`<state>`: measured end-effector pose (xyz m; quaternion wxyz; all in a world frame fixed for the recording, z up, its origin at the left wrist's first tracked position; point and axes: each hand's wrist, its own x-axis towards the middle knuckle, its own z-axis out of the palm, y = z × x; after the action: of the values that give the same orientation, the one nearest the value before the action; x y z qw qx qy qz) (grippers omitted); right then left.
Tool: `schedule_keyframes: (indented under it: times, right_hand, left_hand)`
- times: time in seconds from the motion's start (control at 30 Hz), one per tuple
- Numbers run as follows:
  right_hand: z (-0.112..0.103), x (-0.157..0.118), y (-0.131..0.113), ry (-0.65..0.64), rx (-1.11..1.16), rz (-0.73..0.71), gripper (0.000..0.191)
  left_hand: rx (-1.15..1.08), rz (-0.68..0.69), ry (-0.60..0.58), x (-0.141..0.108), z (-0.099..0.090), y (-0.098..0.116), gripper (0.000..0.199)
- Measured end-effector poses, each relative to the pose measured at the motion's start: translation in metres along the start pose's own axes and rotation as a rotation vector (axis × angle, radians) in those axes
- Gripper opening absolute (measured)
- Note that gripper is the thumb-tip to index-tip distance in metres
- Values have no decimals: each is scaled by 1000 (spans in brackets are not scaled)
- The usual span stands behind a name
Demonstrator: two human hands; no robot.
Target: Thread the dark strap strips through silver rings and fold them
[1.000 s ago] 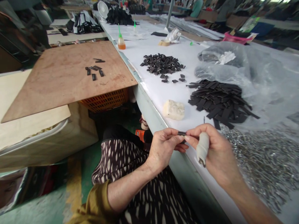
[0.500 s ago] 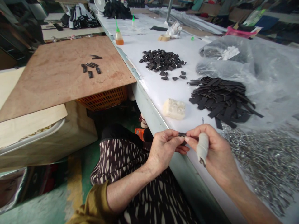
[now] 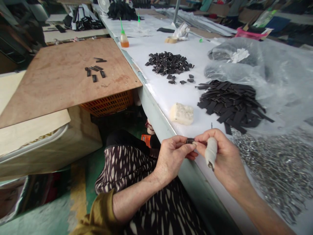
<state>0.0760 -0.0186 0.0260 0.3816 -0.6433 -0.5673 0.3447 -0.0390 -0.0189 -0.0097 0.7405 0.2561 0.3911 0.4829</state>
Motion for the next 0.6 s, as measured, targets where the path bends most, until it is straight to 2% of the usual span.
schedule_keyframes:
  times: [0.4, 0.6]
  right_hand:
    - [1, -2, -2, -20, -28, -40, 14]
    - [-14, 3, 0, -36, -146, -47, 19]
  left_hand:
    - [-22, -59, 47, 3, -2, 4, 18]
    - [-42, -78, -3, 5, -9, 7, 18]
